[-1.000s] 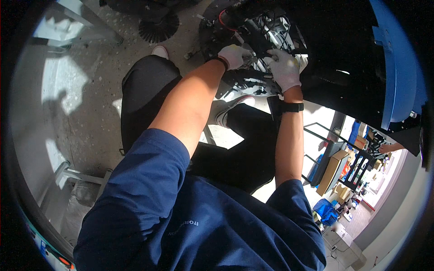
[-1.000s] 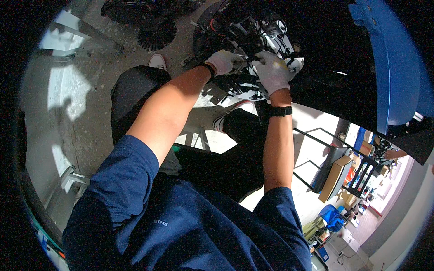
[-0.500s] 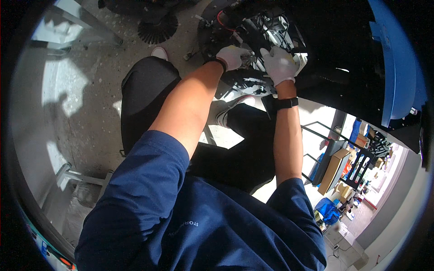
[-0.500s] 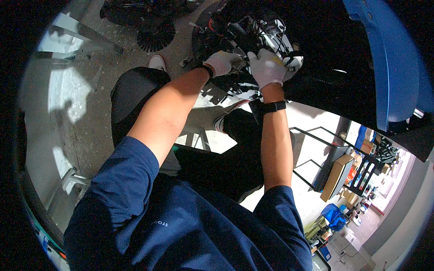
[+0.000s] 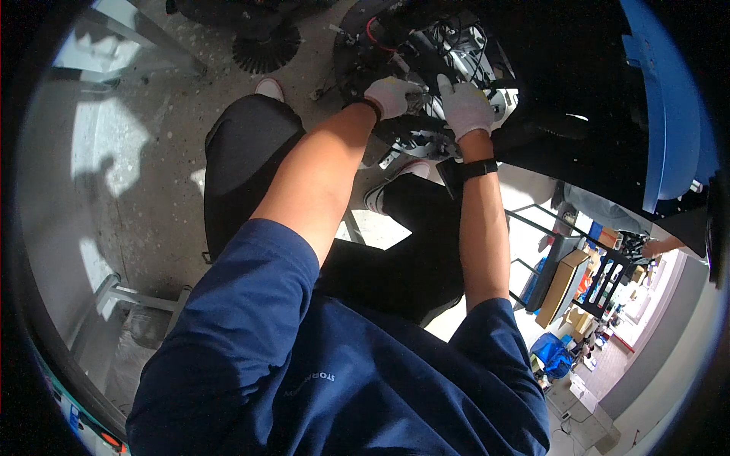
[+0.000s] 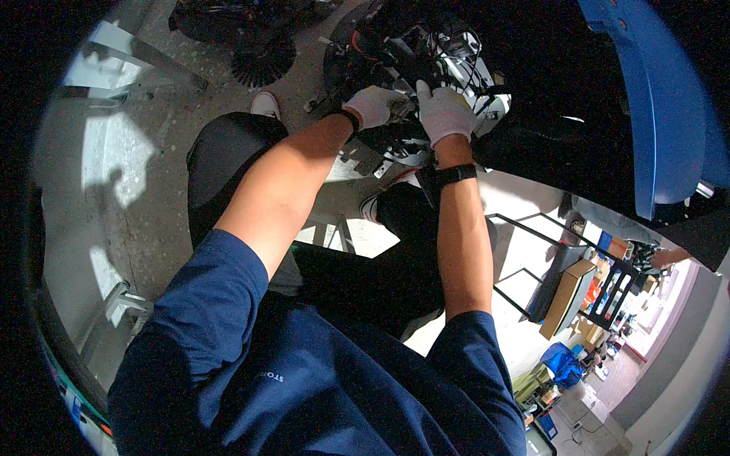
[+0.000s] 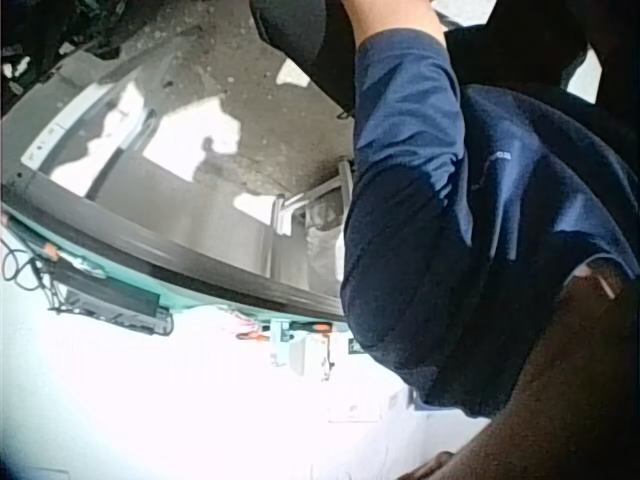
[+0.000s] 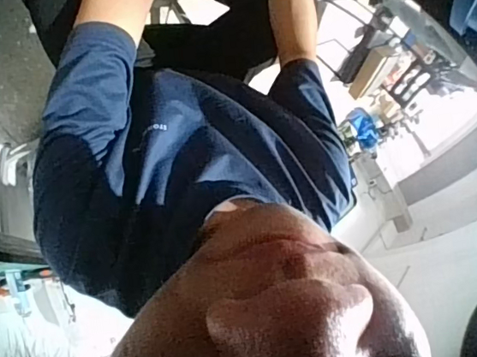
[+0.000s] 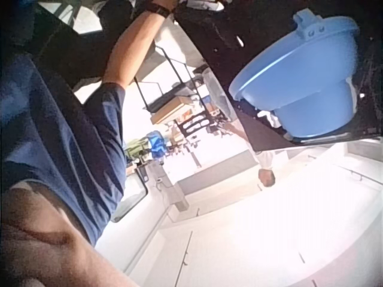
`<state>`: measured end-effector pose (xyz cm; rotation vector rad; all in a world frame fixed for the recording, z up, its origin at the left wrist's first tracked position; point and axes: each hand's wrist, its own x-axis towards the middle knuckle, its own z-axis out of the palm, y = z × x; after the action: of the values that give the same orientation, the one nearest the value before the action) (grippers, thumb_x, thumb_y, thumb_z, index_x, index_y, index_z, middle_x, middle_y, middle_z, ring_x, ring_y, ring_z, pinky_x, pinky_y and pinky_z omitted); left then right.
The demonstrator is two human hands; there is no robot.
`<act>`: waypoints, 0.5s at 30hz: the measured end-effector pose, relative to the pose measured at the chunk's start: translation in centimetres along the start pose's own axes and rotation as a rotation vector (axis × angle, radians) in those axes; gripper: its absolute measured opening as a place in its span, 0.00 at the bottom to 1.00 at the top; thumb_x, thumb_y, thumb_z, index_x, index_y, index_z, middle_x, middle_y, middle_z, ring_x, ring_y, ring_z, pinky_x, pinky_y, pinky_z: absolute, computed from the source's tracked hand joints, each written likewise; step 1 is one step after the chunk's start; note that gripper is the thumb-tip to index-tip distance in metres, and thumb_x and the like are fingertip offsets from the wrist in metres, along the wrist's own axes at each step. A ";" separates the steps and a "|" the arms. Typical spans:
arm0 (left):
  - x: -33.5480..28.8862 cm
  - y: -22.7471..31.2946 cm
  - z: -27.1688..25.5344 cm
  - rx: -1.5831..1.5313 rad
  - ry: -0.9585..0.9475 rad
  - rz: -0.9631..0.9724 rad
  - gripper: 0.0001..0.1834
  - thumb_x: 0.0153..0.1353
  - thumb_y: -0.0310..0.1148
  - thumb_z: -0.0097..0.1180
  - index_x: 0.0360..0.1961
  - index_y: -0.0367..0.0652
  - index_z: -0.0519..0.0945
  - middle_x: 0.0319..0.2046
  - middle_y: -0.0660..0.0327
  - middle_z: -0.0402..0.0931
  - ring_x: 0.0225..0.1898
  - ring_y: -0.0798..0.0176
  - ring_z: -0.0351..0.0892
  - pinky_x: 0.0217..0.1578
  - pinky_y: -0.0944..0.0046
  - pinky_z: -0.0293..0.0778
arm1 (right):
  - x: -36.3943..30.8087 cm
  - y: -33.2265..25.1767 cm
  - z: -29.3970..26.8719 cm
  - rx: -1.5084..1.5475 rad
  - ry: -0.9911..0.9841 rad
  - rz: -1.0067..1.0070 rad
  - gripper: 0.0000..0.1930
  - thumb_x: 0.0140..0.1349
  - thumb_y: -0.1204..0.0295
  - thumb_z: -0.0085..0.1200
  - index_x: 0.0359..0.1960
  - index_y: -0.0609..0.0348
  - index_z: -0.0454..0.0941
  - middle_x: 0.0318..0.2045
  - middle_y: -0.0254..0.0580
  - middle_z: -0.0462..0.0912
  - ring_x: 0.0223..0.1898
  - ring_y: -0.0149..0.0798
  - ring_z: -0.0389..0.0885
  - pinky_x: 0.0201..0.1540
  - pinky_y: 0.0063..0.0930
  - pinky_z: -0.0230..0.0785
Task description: Repairing or assembling components inside a robotic base, checking wiring and securing the blue dome housing.
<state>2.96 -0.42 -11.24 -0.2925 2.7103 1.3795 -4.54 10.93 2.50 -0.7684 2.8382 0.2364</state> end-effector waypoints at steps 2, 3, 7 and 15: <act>0.2 -0.1 0.0 -0.006 -0.011 -0.009 0.20 0.64 0.35 0.55 0.58 0.58 0.80 0.51 0.55 0.82 0.53 0.50 0.81 0.54 0.56 0.74 | -0.3 -0.1 -0.5 0.044 -0.013 0.006 0.34 0.69 0.41 0.37 0.35 0.58 0.86 0.41 0.56 0.85 0.48 0.60 0.81 0.53 0.51 0.72; 0.3 -0.2 0.1 -0.012 -0.022 -0.019 0.20 0.64 0.36 0.55 0.58 0.58 0.81 0.51 0.55 0.82 0.52 0.50 0.81 0.53 0.56 0.75 | -0.5 -0.2 -0.8 0.063 -0.033 0.039 0.32 0.68 0.40 0.41 0.36 0.58 0.86 0.40 0.56 0.85 0.48 0.59 0.82 0.52 0.50 0.72; 0.8 -0.9 0.8 -0.085 -0.012 -0.034 0.18 0.65 0.38 0.56 0.57 0.58 0.81 0.50 0.56 0.83 0.51 0.51 0.82 0.52 0.57 0.75 | -1.8 -0.5 -2.3 0.057 0.016 0.014 0.31 0.63 0.40 0.51 0.38 0.60 0.85 0.41 0.54 0.86 0.46 0.55 0.85 0.47 0.45 0.76; 0.6 -0.4 0.5 0.015 0.014 0.012 0.21 0.65 0.38 0.56 0.59 0.60 0.80 0.50 0.56 0.83 0.51 0.49 0.82 0.52 0.54 0.75 | -1.3 0.6 -1.1 0.081 0.047 -0.101 0.25 0.66 0.48 0.51 0.40 0.60 0.82 0.39 0.54 0.86 0.45 0.56 0.84 0.47 0.48 0.76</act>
<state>2.50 -0.35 -11.95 -0.2869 2.7370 1.3651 -3.88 11.85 3.93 -0.9089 2.8223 0.0894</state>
